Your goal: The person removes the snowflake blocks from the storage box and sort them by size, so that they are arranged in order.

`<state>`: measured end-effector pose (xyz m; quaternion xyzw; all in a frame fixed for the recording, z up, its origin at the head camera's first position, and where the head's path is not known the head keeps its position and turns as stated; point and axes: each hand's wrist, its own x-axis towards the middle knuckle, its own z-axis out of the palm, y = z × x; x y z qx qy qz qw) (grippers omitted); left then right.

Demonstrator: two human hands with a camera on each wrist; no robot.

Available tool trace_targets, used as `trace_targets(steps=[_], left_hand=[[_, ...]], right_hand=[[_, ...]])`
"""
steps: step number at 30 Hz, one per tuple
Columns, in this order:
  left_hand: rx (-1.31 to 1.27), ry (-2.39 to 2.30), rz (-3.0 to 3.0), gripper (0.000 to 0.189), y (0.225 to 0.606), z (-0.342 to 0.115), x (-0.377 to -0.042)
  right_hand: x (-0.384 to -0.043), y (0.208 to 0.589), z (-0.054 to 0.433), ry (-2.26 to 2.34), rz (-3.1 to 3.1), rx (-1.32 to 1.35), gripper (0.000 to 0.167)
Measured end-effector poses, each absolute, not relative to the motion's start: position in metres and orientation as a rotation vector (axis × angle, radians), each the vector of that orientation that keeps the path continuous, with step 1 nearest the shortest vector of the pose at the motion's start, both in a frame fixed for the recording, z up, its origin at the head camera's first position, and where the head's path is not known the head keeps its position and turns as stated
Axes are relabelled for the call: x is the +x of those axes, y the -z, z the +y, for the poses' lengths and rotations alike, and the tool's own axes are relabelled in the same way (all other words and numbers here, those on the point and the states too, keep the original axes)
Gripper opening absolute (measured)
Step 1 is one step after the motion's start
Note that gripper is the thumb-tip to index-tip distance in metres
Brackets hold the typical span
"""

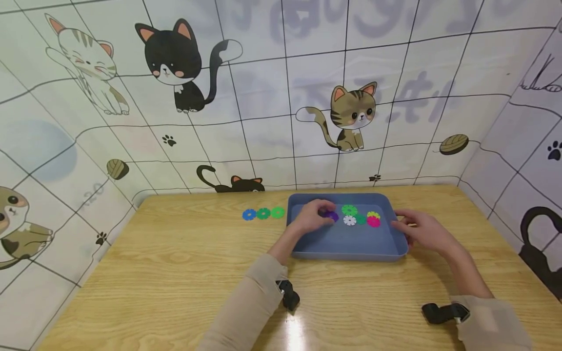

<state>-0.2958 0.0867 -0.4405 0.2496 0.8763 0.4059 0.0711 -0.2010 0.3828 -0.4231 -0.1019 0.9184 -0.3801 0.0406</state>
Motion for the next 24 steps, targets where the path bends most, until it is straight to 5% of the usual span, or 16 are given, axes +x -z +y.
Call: trace_targets(steps=[6, 24], left_hand=[[0.693, -1.204, 2.592, 0.042, 0.437, 0.085, -0.293], [0.735, -1.254, 2.473, 0.015, 0.427, 0.076, -0.281]], right_hand=[[-0.202, 0.424, 0.384, 1.153, 2.812, -0.312, 0.054], [-0.202, 0.425, 0.384, 1.145, 2.827, -0.318, 0.054]])
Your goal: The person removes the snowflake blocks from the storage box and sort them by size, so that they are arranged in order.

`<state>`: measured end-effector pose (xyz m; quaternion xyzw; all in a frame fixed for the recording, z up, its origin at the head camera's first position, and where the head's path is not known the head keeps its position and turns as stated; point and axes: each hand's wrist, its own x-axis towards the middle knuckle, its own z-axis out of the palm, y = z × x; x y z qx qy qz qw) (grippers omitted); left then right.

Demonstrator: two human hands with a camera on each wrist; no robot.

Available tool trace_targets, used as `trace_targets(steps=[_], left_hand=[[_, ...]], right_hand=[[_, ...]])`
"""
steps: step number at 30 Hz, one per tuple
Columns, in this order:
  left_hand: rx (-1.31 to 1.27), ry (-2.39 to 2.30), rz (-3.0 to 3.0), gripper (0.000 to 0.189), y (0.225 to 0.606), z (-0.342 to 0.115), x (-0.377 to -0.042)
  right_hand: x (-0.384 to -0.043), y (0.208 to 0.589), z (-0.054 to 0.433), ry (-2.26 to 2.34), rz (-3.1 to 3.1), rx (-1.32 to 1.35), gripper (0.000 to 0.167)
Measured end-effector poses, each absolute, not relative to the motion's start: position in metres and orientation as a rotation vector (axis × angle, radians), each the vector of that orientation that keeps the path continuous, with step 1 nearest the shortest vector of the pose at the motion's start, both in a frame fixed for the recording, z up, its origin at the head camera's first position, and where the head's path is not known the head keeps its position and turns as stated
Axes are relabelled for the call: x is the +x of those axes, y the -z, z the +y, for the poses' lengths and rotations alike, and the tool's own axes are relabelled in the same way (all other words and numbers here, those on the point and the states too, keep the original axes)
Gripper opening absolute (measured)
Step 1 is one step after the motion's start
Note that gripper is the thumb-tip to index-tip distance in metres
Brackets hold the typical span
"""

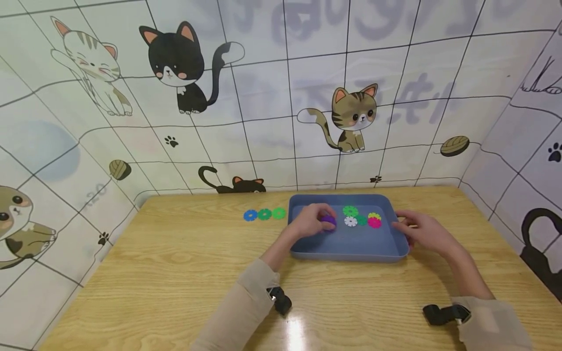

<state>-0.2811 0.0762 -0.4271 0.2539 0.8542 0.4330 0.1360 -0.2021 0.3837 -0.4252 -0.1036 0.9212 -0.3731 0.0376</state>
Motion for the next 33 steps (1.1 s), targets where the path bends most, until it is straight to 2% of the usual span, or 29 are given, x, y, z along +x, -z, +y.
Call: trace_targets(steps=[16, 33], left_hand=[[0.700, -1.626, 2.331, 0.017, 0.410, 0.037, -0.274], [0.655, -1.754, 2.342, 0.020, 0.401, -0.018, -0.282]], right_hand=[[-0.199, 0.424, 0.384, 1.192, 2.806, -0.330, 0.053], [-0.201, 0.426, 0.384, 1.155, 2.820, -0.325, 0.054]])
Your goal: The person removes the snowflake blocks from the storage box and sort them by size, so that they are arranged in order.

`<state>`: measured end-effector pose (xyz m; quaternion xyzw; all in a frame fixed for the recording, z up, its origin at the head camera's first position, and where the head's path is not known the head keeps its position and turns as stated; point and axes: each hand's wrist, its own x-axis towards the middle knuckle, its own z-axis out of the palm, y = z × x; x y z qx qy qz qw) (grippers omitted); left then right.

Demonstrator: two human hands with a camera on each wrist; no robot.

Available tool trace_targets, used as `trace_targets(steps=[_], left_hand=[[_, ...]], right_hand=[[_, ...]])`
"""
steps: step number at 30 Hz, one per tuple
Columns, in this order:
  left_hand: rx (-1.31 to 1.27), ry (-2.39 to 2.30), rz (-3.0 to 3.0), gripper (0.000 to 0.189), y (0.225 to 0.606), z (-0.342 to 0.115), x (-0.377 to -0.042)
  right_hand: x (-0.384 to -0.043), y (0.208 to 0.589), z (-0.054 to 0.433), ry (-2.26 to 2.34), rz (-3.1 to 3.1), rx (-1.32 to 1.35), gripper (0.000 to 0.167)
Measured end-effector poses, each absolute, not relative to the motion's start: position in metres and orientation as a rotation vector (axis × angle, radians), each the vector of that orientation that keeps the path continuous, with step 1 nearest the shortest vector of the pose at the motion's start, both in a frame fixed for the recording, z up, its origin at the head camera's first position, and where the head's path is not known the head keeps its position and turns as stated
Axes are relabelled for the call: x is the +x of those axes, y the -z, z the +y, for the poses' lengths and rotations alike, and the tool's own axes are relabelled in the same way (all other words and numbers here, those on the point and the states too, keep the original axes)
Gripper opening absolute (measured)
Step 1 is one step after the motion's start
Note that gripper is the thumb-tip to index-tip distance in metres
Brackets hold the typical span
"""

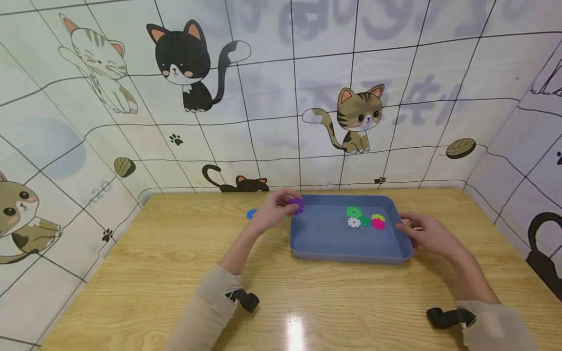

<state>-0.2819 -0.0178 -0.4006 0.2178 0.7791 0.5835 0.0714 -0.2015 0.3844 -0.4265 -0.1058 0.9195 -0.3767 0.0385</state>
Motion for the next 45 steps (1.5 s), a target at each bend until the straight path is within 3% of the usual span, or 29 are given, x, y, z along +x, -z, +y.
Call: trace_targets(steps=[15, 45], left_hand=[[0.582, -1.815, 2.424, 0.025, 0.402, -0.074, -0.291], [0.051, -1.726, 2.512, 0.026, 0.426, -0.159, -0.312]], right_hand=[[-0.200, 0.427, 0.385, 1.157, 2.814, -0.300, 0.055], [-0.200, 0.424, 0.383, 1.149, 2.820, -0.311, 0.055]])
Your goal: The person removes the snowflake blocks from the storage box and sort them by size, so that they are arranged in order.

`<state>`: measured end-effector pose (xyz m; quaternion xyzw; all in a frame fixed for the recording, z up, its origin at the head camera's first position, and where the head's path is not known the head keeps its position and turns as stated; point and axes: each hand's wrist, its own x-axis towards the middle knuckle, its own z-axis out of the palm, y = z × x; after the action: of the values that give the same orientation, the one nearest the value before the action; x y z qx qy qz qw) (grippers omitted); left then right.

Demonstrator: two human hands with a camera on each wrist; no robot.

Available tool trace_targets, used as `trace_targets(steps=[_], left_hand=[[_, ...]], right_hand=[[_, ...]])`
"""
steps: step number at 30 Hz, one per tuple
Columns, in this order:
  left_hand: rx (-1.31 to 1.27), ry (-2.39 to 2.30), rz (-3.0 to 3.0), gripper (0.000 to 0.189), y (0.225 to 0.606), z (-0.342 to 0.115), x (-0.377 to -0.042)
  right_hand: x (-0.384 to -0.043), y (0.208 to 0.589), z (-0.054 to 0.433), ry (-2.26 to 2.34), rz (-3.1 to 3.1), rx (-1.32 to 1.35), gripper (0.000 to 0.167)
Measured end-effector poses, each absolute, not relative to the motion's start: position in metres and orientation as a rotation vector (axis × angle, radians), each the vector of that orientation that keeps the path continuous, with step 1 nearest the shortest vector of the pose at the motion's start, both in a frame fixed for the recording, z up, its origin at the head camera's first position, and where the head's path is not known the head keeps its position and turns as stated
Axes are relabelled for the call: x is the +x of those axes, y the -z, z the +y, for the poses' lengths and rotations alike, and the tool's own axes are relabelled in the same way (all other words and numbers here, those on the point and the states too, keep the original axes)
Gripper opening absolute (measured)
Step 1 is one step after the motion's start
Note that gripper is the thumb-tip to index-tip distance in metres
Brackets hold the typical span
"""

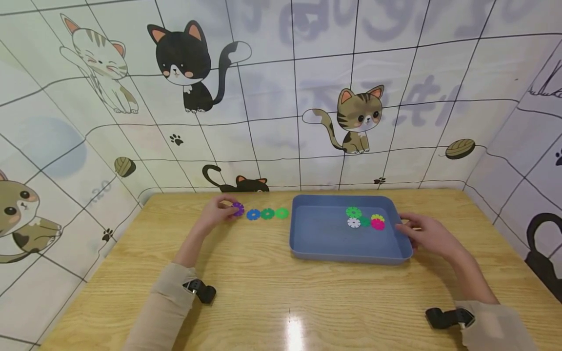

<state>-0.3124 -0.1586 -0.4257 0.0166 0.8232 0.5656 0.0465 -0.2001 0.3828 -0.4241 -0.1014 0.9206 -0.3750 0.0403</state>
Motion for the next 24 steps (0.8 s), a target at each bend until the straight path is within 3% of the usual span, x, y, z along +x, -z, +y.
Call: trace_targets(steps=[24], left_hand=[[0.015, -1.407, 2.683, 0.022, 0.4270, -0.1558, -0.3134]], right_hand=[[-0.2019, 0.4262, 0.3840, 1.135, 2.827, -0.297, 0.056]])
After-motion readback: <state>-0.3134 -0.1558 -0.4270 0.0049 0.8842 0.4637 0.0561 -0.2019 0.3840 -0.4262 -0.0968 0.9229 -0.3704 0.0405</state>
